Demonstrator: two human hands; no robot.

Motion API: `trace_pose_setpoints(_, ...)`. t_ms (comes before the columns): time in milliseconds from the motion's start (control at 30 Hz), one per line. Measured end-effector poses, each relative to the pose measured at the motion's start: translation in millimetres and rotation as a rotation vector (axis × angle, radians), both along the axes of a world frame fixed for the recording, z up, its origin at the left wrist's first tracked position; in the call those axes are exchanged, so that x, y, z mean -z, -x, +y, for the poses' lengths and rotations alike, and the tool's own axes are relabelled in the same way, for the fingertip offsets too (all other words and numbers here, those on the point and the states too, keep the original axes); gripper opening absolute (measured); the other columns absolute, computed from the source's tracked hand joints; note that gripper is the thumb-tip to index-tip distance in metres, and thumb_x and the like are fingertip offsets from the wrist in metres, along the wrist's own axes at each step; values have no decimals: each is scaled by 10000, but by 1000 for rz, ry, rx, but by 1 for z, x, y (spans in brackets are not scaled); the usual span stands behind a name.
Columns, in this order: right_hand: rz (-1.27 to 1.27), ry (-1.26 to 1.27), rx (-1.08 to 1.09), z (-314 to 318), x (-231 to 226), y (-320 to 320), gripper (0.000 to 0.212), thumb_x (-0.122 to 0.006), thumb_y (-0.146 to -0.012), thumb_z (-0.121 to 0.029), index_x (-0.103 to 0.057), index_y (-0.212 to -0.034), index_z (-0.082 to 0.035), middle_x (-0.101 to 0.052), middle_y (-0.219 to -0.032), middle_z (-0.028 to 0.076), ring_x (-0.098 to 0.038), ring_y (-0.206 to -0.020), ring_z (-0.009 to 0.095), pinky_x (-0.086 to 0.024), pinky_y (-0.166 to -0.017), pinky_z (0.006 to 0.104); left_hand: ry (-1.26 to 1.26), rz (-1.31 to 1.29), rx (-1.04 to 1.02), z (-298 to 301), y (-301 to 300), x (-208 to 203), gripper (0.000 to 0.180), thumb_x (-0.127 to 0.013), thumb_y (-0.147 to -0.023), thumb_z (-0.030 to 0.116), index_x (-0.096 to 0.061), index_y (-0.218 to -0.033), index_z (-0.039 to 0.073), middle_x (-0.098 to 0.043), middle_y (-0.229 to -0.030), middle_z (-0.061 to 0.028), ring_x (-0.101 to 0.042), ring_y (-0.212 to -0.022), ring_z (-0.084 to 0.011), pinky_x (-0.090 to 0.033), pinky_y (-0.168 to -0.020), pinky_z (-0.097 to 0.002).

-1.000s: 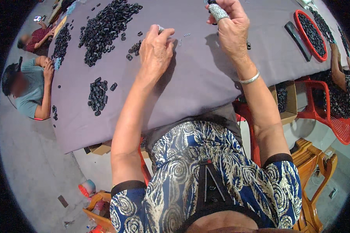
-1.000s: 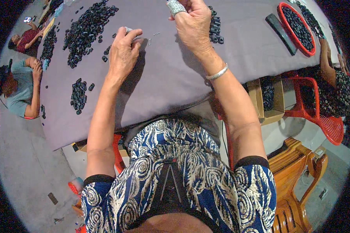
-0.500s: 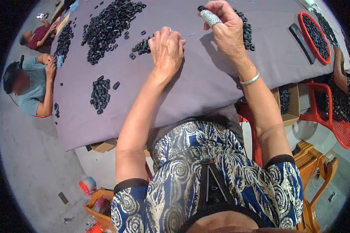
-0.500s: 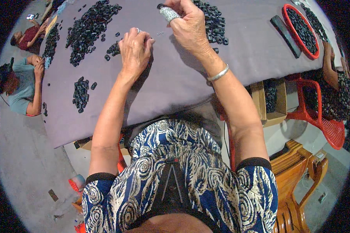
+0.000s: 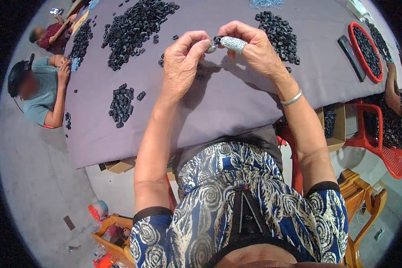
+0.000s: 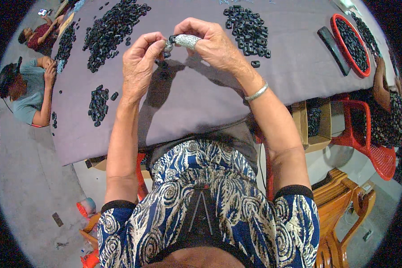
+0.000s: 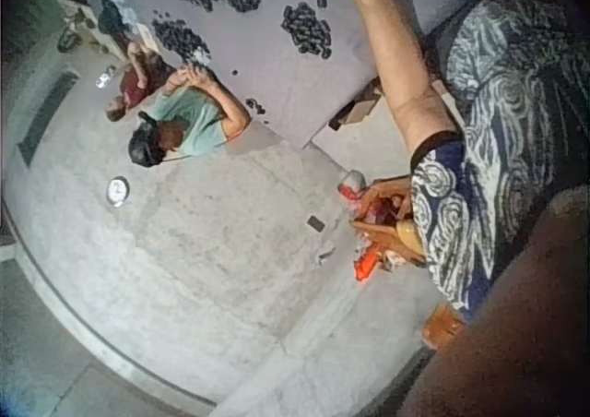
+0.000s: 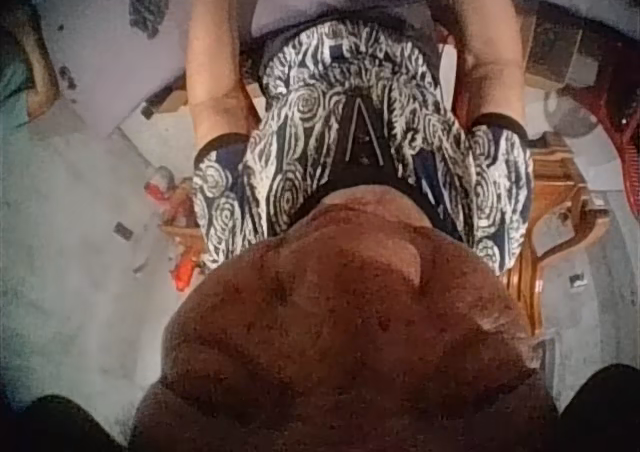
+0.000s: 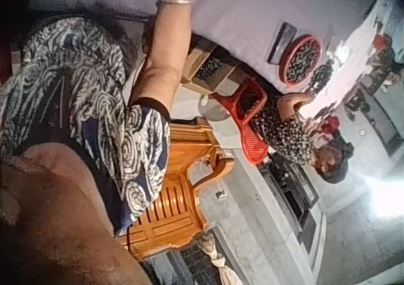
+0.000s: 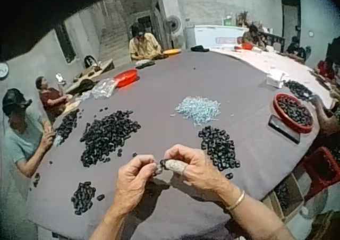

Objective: Assembling small black plastic components by hand at a communal workspace.

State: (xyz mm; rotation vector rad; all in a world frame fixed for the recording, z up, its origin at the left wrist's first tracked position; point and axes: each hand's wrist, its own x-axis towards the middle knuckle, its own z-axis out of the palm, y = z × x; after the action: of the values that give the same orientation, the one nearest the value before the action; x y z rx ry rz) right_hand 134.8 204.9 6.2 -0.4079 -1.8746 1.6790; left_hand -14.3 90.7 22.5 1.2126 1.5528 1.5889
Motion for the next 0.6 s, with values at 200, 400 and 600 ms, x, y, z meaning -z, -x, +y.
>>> trace_pose_setpoints(200,32,20,-20,0,6,2,150,-611,-893,-125,-608,-1019,-43,-617,-881,-8,-550,-712,55,-479,-658,208,0,78,-27,-2,1,-2,137,-598,-901,120,-652,-950,4,-619,-781,-1,-537,-689,-69,-441,-619,-217)
trace_pose_setpoints(400,43,2,-34,-2,5,2,148,-619,-894,-139,-612,-1003,-41,-608,-863,-20,-549,-734,49,-477,-650,214,3,296,-102,-4,-1,-5,136,-609,-882,107,-651,-953,0,-654,-776,-49,-595,-721,-101,-485,-678,-251)
trace_pose_setpoints(600,64,1,-45,-6,2,3,123,-611,-889,-117,-613,-982,-35,-599,-841,-33,-541,-748,40,-468,-640,215,15,337,-66,-7,-1,-12,135,-626,-896,114,-655,-969,5,-621,-796,15,-520,-701,-52,-433,-613,-212)
